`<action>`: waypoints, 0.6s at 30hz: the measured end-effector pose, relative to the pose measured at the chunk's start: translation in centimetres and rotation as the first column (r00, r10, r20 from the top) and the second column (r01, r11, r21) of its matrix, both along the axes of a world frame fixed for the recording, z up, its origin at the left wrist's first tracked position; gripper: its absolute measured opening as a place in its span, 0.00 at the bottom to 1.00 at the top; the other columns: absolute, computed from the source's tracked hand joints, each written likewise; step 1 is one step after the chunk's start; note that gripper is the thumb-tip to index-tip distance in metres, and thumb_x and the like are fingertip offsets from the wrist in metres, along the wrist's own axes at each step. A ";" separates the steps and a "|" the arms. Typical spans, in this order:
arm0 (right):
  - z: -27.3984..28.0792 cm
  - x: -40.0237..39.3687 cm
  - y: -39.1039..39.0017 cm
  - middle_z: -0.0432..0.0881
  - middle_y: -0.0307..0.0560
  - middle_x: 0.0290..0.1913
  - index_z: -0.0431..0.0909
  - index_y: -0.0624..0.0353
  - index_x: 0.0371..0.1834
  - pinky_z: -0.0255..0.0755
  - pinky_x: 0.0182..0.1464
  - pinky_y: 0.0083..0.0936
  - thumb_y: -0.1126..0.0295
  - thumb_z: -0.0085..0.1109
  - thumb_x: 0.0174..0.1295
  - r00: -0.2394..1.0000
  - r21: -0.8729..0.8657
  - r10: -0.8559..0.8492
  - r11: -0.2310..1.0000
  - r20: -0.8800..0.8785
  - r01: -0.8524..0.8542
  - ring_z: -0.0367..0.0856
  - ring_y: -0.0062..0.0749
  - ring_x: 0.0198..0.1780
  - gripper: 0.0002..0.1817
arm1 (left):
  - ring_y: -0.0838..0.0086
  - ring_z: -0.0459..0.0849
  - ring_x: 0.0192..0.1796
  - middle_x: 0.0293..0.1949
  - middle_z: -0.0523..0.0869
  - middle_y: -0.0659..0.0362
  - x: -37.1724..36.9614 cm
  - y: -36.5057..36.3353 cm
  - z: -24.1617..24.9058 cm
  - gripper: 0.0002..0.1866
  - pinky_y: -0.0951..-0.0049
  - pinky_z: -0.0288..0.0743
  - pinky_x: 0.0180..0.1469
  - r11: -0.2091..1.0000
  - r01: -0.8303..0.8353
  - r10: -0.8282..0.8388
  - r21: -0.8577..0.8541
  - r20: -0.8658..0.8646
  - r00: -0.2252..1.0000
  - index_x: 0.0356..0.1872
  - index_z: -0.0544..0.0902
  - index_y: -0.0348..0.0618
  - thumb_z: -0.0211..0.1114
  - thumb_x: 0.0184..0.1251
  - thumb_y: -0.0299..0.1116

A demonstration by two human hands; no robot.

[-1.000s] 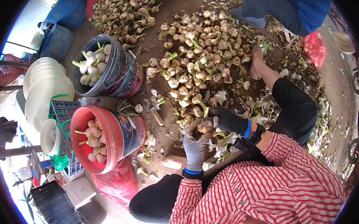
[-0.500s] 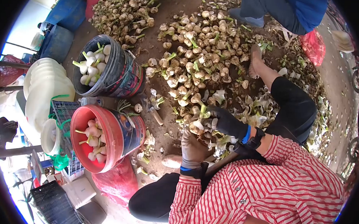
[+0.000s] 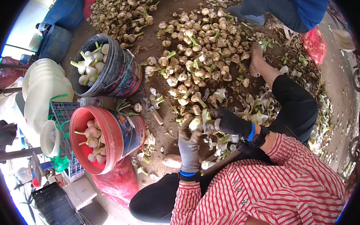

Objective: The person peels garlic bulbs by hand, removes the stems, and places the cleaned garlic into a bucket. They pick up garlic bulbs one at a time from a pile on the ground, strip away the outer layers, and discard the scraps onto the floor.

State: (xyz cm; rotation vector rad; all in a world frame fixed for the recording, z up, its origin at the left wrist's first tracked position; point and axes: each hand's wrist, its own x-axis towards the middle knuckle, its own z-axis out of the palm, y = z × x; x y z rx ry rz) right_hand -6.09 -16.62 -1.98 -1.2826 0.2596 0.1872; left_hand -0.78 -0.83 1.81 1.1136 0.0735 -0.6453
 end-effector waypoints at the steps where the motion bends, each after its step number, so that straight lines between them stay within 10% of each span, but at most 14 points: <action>1: -0.3 -0.1 -0.3 0.76 0.38 0.28 0.74 0.64 0.40 0.67 0.32 0.22 0.73 0.48 0.55 0.995 0.086 0.095 0.992 0.024 -0.097 0.71 0.19 0.29 0.11 | 0.76 0.80 0.37 0.38 0.81 0.57 -0.1 0.5 -0.8 0.19 0.79 0.77 0.39 0.996 0.084 -0.083 0.023 -0.011 0.996 0.52 0.71 0.33 0.61 0.61 0.29; 3: -1.6 0.1 -0.9 0.77 0.39 0.28 0.74 0.64 0.42 0.68 0.33 0.23 0.73 0.47 0.55 0.996 0.056 0.000 0.998 0.093 -0.005 0.72 0.21 0.30 0.12 | 0.76 0.80 0.38 0.38 0.81 0.58 0.0 1.0 -1.2 0.22 0.79 0.77 0.40 0.985 0.167 -0.166 0.047 -0.023 0.986 0.53 0.70 0.32 0.64 0.59 0.29; 5: -2.5 0.3 -2.7 0.77 0.40 0.29 0.74 0.63 0.44 0.69 0.34 0.24 0.73 0.47 0.55 0.982 0.026 -0.092 0.996 0.167 0.088 0.74 0.22 0.31 0.14 | 0.76 0.80 0.38 0.41 0.80 0.59 0.4 1.2 -1.2 0.31 0.78 0.76 0.43 0.910 0.212 -0.289 -0.357 -0.178 0.941 0.57 0.66 0.31 0.69 0.53 0.29; 7: -1.9 0.4 -4.4 0.80 0.40 0.34 0.73 0.60 0.48 0.71 0.38 0.25 0.73 0.45 0.55 0.998 -0.694 -0.022 0.718 0.055 0.054 0.77 0.26 0.36 0.16 | 0.76 0.79 0.42 0.46 0.78 0.58 0.2 1.3 -1.1 0.35 0.78 0.75 0.46 0.901 0.211 -0.312 -0.378 -0.230 0.922 0.60 0.64 0.33 0.71 0.50 0.28; 8: -1.5 0.0 -4.3 0.80 0.42 0.41 0.71 0.58 0.51 0.72 0.41 0.25 0.75 0.47 0.53 0.972 -0.860 0.090 0.452 -0.218 -0.235 0.78 0.28 0.40 0.19 | 0.76 0.78 0.44 0.47 0.77 0.57 0.0 1.1 -1.1 0.35 0.78 0.74 0.47 0.917 0.162 -0.254 -0.365 -0.218 0.942 0.60 0.64 0.35 0.71 0.50 0.28; 9: -1.2 -0.2 -4.0 0.80 0.42 0.41 0.71 0.58 0.51 0.72 0.41 0.25 0.75 0.47 0.53 0.972 -0.861 0.091 0.452 -0.217 -0.235 0.78 0.28 0.40 0.19 | 0.76 0.77 0.46 0.49 0.76 0.56 -0.1 0.9 -0.9 0.35 0.78 0.74 0.48 0.929 0.113 -0.194 -0.353 -0.205 0.959 0.60 0.64 0.36 0.71 0.50 0.28; 10: -0.7 -0.5 -3.6 0.80 0.43 0.43 0.71 0.59 0.52 0.72 0.41 0.25 0.76 0.48 0.53 0.990 -0.571 0.048 0.813 -0.133 -0.116 0.79 0.28 0.40 0.20 | 0.76 0.77 0.46 0.49 0.76 0.56 -0.1 0.9 -1.1 0.35 0.78 0.74 0.48 0.929 0.112 -0.194 -0.352 -0.207 0.959 0.60 0.64 0.36 0.71 0.50 0.28; 11: 0.0 -0.9 -3.2 0.79 0.44 0.45 0.70 0.59 0.54 0.73 0.40 0.25 0.76 0.49 0.52 0.996 -0.149 -0.032 0.989 -0.078 0.020 0.79 0.28 0.40 0.22 | 0.76 0.76 0.48 0.49 0.76 0.56 0.0 0.8 -1.5 0.35 0.78 0.74 0.49 0.945 0.129 -0.181 -0.299 -0.151 0.972 0.61 0.64 0.37 0.70 0.51 0.28; 12: 2.5 -0.6 -1.6 0.79 0.45 0.42 0.69 0.60 0.56 0.72 0.38 0.23 0.78 0.51 0.52 0.980 0.359 -0.194 0.912 -0.048 0.198 0.78 0.24 0.37 0.24 | 0.76 0.76 0.50 0.50 0.75 0.56 -0.1 0.7 -1.6 0.36 0.78 0.73 0.50 0.959 0.145 -0.173 -0.243 -0.098 0.980 0.62 0.63 0.38 0.69 0.51 0.27; 13: 1.9 -0.8 -1.4 0.79 0.45 0.42 0.69 0.60 0.56 0.72 0.38 0.23 0.78 0.51 0.52 0.978 0.360 -0.199 0.910 -0.054 0.205 0.78 0.24 0.37 0.24 | 0.76 0.76 0.50 0.50 0.75 0.56 -0.3 0.6 -1.3 0.36 0.78 0.73 0.50 0.959 0.149 -0.178 -0.241 -0.103 0.979 0.62 0.63 0.38 0.69 0.51 0.27; 15: 0.2 -0.6 -1.2 0.78 0.44 0.41 0.69 0.62 0.55 0.72 0.39 0.22 0.80 0.49 0.52 0.991 -0.349 0.012 0.937 0.133 0.035 0.77 0.22 0.37 0.23 | 0.75 0.76 0.50 0.50 0.75 0.56 -0.1 0.1 -0.4 0.34 0.79 0.74 0.50 0.966 0.227 -0.234 -0.127 -0.046 0.971 0.62 0.63 0.38 0.68 0.53 0.26; 18: -0.8 -0.4 -0.5 0.79 0.46 0.42 0.70 0.63 0.53 0.71 0.44 0.24 0.77 0.56 0.53 0.985 -0.419 -0.078 0.898 0.153 0.137 0.77 0.25 0.40 0.21 | 0.79 0.78 0.44 0.44 0.79 0.58 0.2 0.7 -1.1 0.27 0.83 0.73 0.44 0.985 0.169 -0.166 0.036 -0.083 0.983 0.59 0.67 0.38 0.64 0.57 0.25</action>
